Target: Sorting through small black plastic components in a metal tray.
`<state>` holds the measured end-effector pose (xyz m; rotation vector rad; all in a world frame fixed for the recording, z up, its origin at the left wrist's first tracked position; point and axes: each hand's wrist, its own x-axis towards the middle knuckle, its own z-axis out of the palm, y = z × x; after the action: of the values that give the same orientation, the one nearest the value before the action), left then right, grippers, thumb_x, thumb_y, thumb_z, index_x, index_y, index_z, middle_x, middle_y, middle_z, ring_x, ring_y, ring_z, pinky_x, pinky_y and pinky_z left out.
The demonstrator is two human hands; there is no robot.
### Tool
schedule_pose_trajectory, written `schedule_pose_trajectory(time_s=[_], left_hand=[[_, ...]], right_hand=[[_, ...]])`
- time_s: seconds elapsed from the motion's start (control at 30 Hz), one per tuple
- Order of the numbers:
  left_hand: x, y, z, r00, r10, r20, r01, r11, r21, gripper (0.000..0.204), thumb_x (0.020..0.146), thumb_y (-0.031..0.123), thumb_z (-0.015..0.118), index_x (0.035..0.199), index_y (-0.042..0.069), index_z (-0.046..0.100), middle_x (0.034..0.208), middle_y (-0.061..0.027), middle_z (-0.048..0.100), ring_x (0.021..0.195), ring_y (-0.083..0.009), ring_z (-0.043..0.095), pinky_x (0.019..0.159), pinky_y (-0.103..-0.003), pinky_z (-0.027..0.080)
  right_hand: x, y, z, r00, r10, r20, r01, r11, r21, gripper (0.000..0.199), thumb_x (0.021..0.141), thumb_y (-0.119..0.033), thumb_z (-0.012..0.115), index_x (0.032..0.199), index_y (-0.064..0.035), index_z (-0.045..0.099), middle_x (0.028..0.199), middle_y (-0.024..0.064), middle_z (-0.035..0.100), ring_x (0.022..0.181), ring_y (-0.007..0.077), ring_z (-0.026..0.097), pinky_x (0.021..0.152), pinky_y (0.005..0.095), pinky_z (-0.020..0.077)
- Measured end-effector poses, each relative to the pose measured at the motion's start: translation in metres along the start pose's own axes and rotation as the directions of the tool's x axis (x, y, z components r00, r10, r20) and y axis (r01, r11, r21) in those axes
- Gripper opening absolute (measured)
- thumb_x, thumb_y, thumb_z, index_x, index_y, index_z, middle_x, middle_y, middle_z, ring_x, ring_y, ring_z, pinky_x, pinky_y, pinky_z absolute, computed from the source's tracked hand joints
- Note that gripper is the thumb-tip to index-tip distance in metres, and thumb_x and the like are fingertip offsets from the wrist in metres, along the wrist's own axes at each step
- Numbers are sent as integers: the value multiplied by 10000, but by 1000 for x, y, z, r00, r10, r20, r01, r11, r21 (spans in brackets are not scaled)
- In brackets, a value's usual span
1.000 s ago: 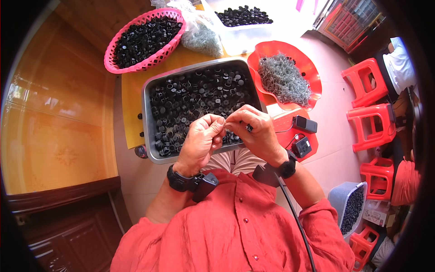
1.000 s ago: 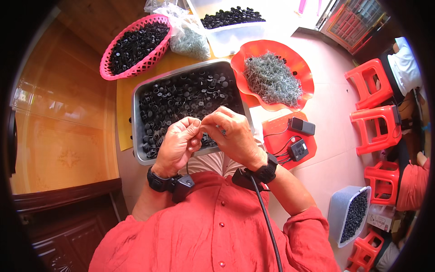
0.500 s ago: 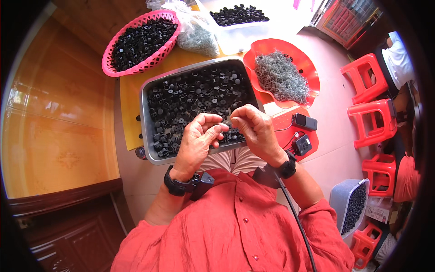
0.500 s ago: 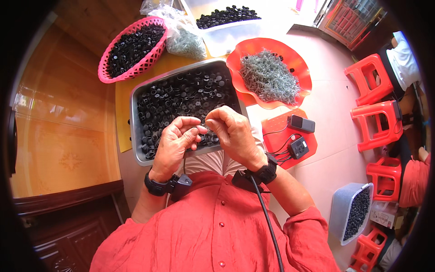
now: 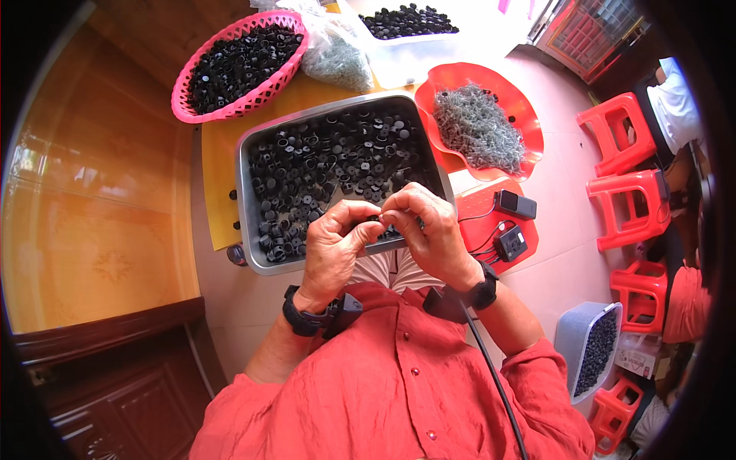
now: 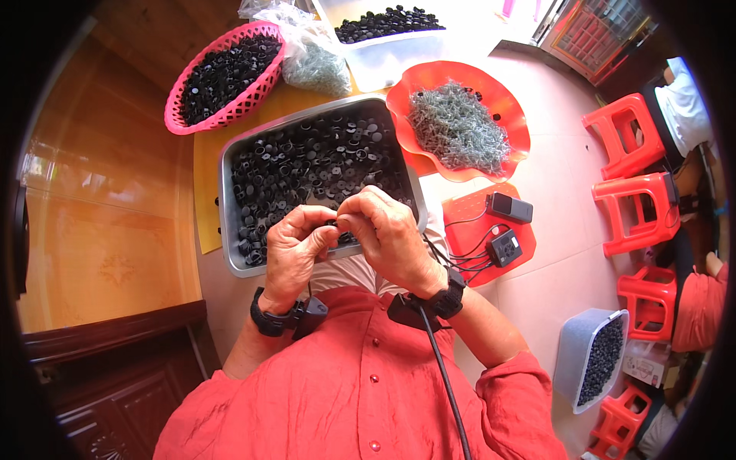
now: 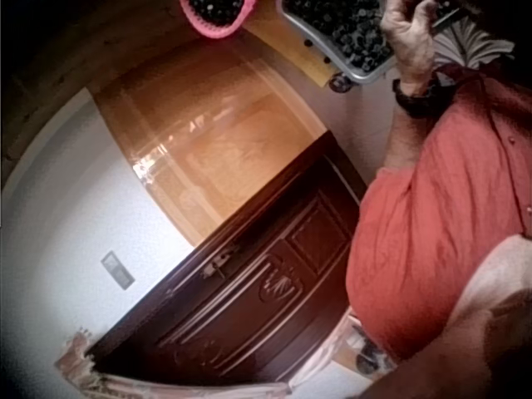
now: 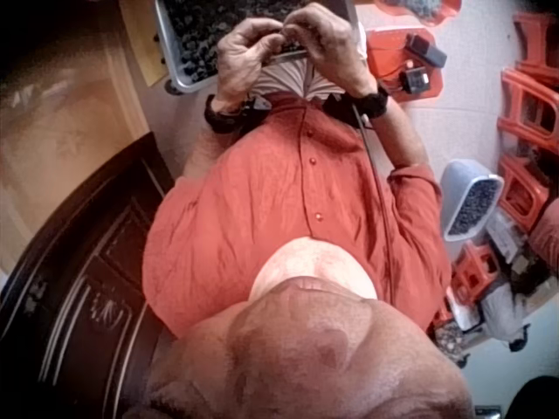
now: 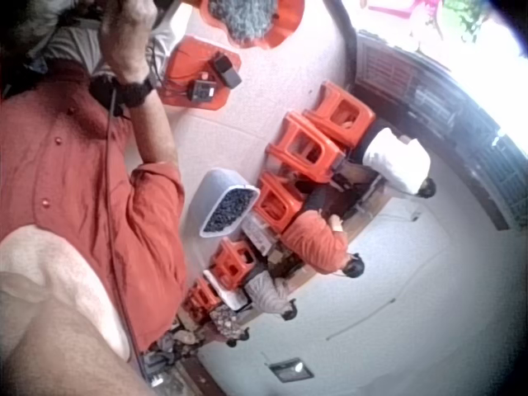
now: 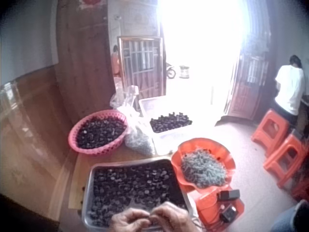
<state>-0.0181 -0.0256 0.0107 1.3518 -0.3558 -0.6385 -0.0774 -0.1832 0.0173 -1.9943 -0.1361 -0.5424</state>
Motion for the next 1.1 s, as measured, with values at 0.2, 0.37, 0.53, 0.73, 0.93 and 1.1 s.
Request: schedule_pose_trajectory(time_s=[0.2,0.37,0.53,0.73,0.93,1.1], left_hand=[[1,-7,2,982,171,-84,-166,984,61,156,789,14,693,939,20,651,850,-4,623,733,-57,563,678,-190,466],[0,-10,1,948,314,-57,-304,942,142,167,742,-4,724,897,20,669,845,-22,612,764,-79,589,703,-200,475],[-5,-9,4,956,272,-112,-260,959,109,179,741,-6,723,909,14,667,844,-30,619,767,-79,585,692,-207,481],[2,0,11,937,332,-108,-324,942,85,201,746,11,723,939,46,682,909,-7,563,751,-69,512,686,-199,441],[13,-3,12,942,335,-27,-322,923,210,218,739,91,744,953,106,706,943,25,493,774,-69,409,707,-204,375],[15,-1,9,957,287,26,-286,932,224,285,749,54,734,1027,79,675,954,26,521,764,-47,427,710,-188,390]], right_hand=[[-1,-2,5,997,-67,-39,66,997,-30,76,790,34,600,848,2,563,759,111,565,678,249,589,590,328,473],[-2,-6,4,999,-35,-26,35,999,-14,77,779,39,605,839,0,579,741,113,574,675,255,594,594,322,481],[-5,-6,1,949,289,125,-312,917,250,90,858,-39,596,929,9,621,787,62,627,729,111,603,613,251,484],[-9,-5,-2,836,495,236,-520,581,626,251,967,-224,494,1019,-8,609,819,10,610,741,74,574,627,206,466],[-10,2,-10,721,477,502,-642,190,743,291,965,-290,490,1036,-31,603,793,-13,574,649,51,459,569,204,382],[-11,1,-12,698,460,548,-619,5,785,226,946,-214,533,1044,-21,597,804,-18,564,690,48,499,614,193,422]])
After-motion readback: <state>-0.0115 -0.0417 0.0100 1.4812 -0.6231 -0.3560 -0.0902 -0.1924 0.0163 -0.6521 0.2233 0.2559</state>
